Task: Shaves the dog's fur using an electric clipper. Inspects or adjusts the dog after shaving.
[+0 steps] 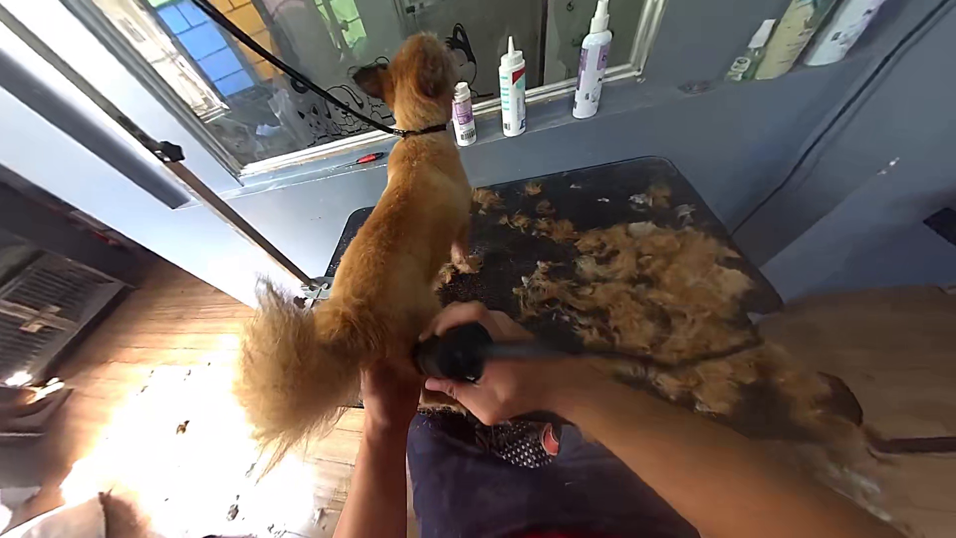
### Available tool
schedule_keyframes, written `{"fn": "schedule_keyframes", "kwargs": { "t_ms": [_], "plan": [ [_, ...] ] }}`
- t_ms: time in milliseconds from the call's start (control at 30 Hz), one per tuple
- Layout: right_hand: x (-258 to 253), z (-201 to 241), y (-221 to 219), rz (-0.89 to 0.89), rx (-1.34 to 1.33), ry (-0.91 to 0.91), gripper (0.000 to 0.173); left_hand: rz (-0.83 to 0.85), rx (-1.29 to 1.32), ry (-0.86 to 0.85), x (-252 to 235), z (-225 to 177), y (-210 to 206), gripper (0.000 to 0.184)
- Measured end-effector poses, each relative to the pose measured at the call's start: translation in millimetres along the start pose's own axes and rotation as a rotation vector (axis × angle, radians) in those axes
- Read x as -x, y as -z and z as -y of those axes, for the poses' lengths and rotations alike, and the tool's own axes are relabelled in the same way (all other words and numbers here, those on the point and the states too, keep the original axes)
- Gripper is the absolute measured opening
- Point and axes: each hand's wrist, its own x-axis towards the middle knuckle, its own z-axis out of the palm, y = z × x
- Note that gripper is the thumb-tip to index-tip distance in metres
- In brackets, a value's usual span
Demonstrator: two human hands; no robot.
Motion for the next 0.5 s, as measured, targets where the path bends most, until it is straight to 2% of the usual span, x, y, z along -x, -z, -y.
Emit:
{"fn": "schedule_keyframes", "kwargs": {
  "t_ms": [67,100,167,233,300,367,500],
  "plan": [
    [-15.8,8.0,30.7,0.203,-0.014,-0.208,0.071,-0.009,0.063,-0.003,-0.5,-0.7,0.9,0.051],
    [-21.9,3.0,41.8,0.151,-0.087,-0.205,0.077,-0.02,0.093,-0.013,-0.9,-1.1,1.0,0.051],
    [-37.0,-14.8,53.6,-0.165,-0.279,-0.079,0.071,0.028,0.083,-0.046,-2.7,-1.2,4.4,0.049],
    [-60.3,-31.1,59.6,-0.452,-0.424,0.017,0.07,0.085,0.073,-0.037,-0.6,2.5,15.2,0.057],
    [-79.6,-43.0,62.2,-0.577,-0.506,0.077,0.075,0.089,0.063,-0.012,-0.8,4.4,19.4,0.059],
    [-88.1,-50.5,57.6,-0.585,-0.545,0.095,0.078,0.034,0.004,0.001,-2.5,1.8,15.0,0.051],
    [-76.8,-54.2,42.7,-0.465,-0.65,0.04,0.078,-0.132,-0.032,-0.011,-1.0,-0.6,7.3,0.041]
  ]
}}
